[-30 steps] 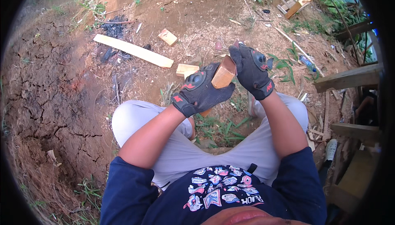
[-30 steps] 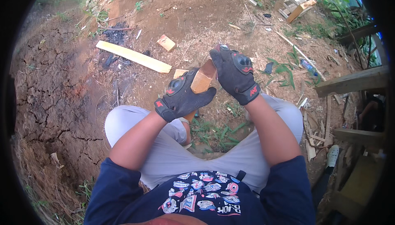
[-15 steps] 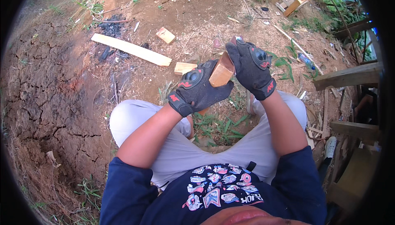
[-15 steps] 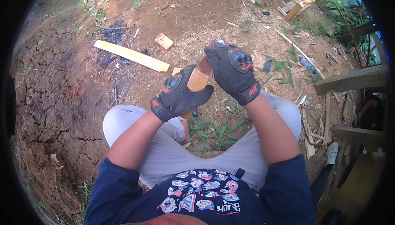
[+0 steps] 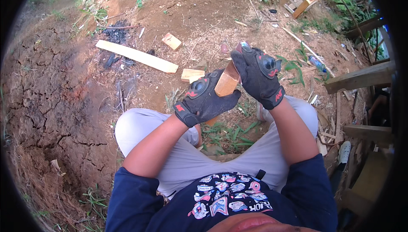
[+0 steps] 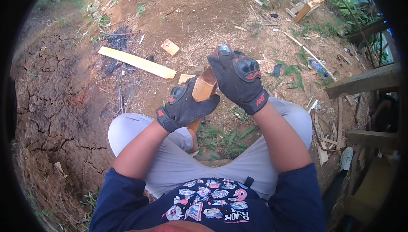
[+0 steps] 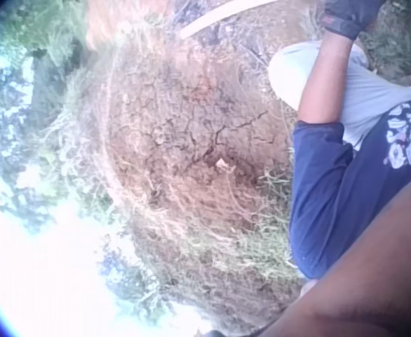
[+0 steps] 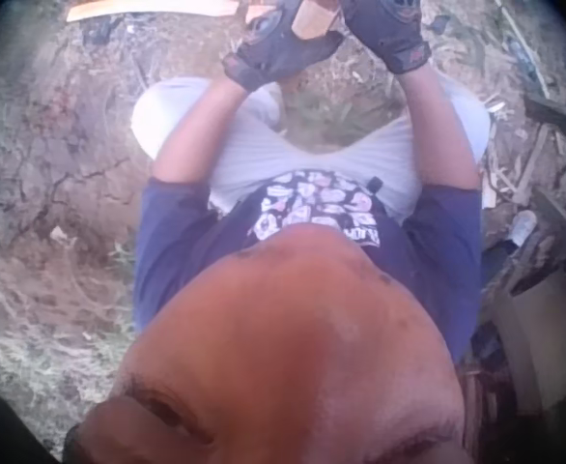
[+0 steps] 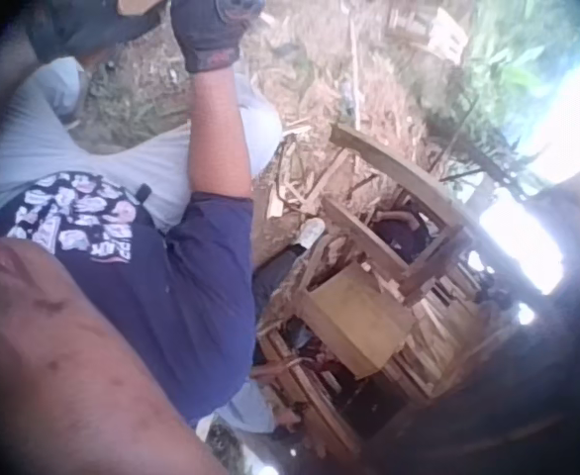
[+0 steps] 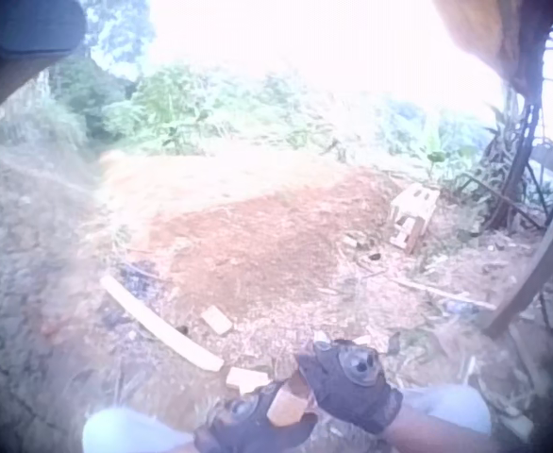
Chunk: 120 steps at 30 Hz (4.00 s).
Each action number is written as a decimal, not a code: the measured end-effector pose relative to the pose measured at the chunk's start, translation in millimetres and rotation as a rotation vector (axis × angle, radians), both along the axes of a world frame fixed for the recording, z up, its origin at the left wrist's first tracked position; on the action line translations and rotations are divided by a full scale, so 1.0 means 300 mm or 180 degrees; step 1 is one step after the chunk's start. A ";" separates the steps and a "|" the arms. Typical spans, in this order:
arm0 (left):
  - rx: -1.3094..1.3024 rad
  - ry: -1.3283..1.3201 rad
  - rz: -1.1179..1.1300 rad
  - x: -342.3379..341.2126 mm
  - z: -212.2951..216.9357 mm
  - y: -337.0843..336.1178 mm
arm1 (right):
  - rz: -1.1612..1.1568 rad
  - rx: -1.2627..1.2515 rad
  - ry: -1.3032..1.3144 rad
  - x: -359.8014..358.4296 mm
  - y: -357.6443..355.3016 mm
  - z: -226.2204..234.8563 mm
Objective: The person sits on the ground and sands a small rectangular piece of wood using a sanding block. They rotate the wood to sand multiple sides and edges, then place the sanded piece on the ground among other wood pieces.
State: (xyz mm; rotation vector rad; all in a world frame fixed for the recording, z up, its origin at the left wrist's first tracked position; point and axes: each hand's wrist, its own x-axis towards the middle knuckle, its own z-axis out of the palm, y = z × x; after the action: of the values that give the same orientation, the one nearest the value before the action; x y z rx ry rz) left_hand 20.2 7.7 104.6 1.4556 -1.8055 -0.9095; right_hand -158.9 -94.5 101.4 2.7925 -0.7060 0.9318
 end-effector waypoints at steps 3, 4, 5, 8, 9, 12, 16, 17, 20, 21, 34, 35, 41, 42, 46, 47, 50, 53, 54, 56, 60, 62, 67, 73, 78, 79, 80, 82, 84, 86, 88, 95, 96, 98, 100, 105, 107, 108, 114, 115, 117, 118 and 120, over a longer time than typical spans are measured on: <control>0.0258 -0.0307 0.0207 0.002 0.034 0.015 | -0.0143 0.0684 -0.0194 0.010 0.022 -0.006; -0.0021 -0.0260 0.0198 0.010 0.022 0.009 | -0.0077 0.0836 -0.0251 0.036 0.056 0.037; -0.0282 -0.0196 0.0163 0.011 -0.005 0.003 | -0.0179 0.1068 -0.0362 0.045 0.104 0.099; -0.0141 -0.0236 0.0064 -0.007 0.018 0.008 | -0.0125 0.0743 -0.0198 -0.003 -0.013 -0.016; 0.0032 -0.0275 0.0103 -0.004 0.029 0.008 | -0.0210 0.0335 0.0043 0.017 -0.036 -0.017; 0.0125 0.0316 0.0000 -0.002 -0.009 -0.006 | 0.0064 0.0258 -0.0099 0.015 0.050 0.039; 0.0383 -0.0153 0.0049 -0.003 0.028 0.022 | -0.0226 0.0622 0.0238 -0.012 -0.021 -0.022; 0.0379 -0.0066 0.0126 -0.006 0.026 0.022 | -0.0272 0.0319 0.0080 -0.013 -0.037 -0.079; 0.0263 0.0070 0.0129 0.009 -0.002 0.012 | -0.0178 0.1304 0.0251 0.044 0.084 0.102; 0.0244 0.0005 0.0027 0.011 -0.015 0.003 | -0.0295 0.1673 0.0162 0.046 0.093 0.118; 0.0441 -0.0150 0.0290 0.006 0.010 0.035 | -0.0266 0.0712 0.0190 0.023 0.022 -0.019; 0.0461 -0.0185 0.0154 0.005 0.031 0.025 | -0.0271 0.0855 0.0271 0.032 0.078 0.065; 0.0635 0.0122 0.0300 -0.024 0.035 0.026 | -0.0325 0.0265 0.0082 -0.025 -0.040 -0.105; 0.0506 0.0073 0.0230 -0.001 0.028 0.031 | -0.0286 0.0516 0.0045 0.010 -0.003 -0.059; 0.0457 0.0234 0.0170 -0.017 0.028 0.013 | -0.0159 0.0541 -0.0174 -0.004 0.052 0.025; 0.0584 0.0301 0.0227 -0.027 0.035 0.017 | -0.0207 0.0489 -0.0263 -0.017 -0.012 -0.065; 0.0184 -0.0035 0.0319 -0.001 0.008 0.032 | -0.0270 0.0532 -0.0124 0.050 0.035 0.020; -0.0092 -0.0283 0.0025 0.002 -0.025 0.027 | -0.0461 0.1583 0.0067 0.049 0.111 0.145; 0.0238 -0.0043 0.0122 -0.020 -0.009 0.027 | -0.0493 0.1238 0.0098 0.014 0.060 0.076; 0.0873 0.0349 0.0478 -0.031 0.049 0.034 | -0.0394 0.0514 0.0133 -0.028 -0.058 -0.115; 0.0318 -0.0178 0.0088 0.006 0.033 0.025 | -0.0492 0.1347 0.0092 0.032 0.106 0.093; 0.0658 0.0120 0.0357 -0.002 0.035 0.046 | -0.0667 0.1270 0.0328 0.005 0.038 0.033; 0.0879 0.0671 0.0567 -0.024 0.080 0.048 | -0.1070 0.0949 0.0369 -0.076 -0.188 -0.113; 0.0890 0.0078 0.0078 -0.019 0.060 0.021 | -0.0305 0.0588 -0.0603 -0.025 0.001 0.066; 0.0604 0.1154 0.0443 -0.039 -0.007 0.045 | -0.1125 0.0989 0.0366 -0.073 -0.125 -0.092; 0.0635 0.1579 0.0505 -0.035 -0.004 0.043 | -0.1242 0.0994 0.0445 -0.060 -0.148 -0.100; 0.0665 0.2006 0.0564 -0.027 -0.003 0.038 | -0.1223 0.0993 0.0234 -0.055 -0.151 -0.112; 0.0790 0.2331 0.0699 0.014 -0.053 0.022 | -0.1086 0.0968 -0.0098 -0.022 -0.117 -0.040; 0.0907 0.2578 0.0763 0.028 -0.065 0.012 | -0.1016 0.1479 -0.0312 -0.033 -0.103 0.004; 0.1119 0.3046 0.0449 0.019 -0.055 -0.005 | -0.0869 0.1450 -0.0573 -0.073 -0.100 0.003; 0.1262 0.3502 0.0157 0.005 -0.043 -0.026 | -0.0681 0.1575 -0.0753 -0.100 -0.092 0.014; 0.1772 0.4162 0.0609 0.008 -0.082 -0.046 | -0.0327 0.0692 -0.0395 -0.083 -0.070 -0.070; 0.1790 0.4191 0.0779 0.007 -0.081 -0.050 | -0.0329 0.0686 -0.0387 -0.064 -0.055 -0.059; 0.1696 0.4140 0.0911 0.001 -0.068 -0.049 | -0.0659 0.1869 0.0124 -0.056 -0.021 -0.022; 0.1587 0.3889 0.0936 -0.004 -0.053 -0.052 | -0.0627 0.1796 0.0082 -0.047 -0.010 -0.038; 0.1431 0.3093 0.1307 0.016 -0.132 -0.077 | -0.0683 0.1413 -0.0358 -0.024 0.034 -0.111; 0.1445 0.2878 0.1560 0.030 -0.174 -0.080 | -0.0659 0.1318 -0.0373 -0.020 0.045 -0.121; 0.1468 0.2833 0.1704 0.021 -0.177 -0.083 | -0.0631 0.1407 -0.0429 -0.019 0.051 -0.119; 0.0935 0.3467 0.1181 0.062 -0.259 -0.085 | 0.0062 0.1311 -0.0907 0.045 0.128 -0.038; 0.0979 0.3659 0.1142 0.072 -0.258 -0.095 | 0.0162 0.1930 -0.0830 0.045 0.139 -0.006; 0.1341 0.4736 0.1412 0.057 -0.217 -0.105 | 0.0255 0.1832 -0.0768 0.053 0.137 -0.011; 0.1209 0.4118 0.1649 0.069 -0.221 -0.108 | 0.0244 0.1118 -0.0792 0.057 0.123 -0.042; 0.0941 0.2884 0.2073 0.095 -0.229 -0.132 | 0.0071 0.0310 -0.0745 0.059 0.087 -0.042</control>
State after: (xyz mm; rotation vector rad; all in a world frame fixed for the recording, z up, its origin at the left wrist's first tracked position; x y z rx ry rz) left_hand 48.7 -31.9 35.8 1.3307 -0.5117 -1.2208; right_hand -141.3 -68.4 88.9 2.8073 -0.7705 1.2768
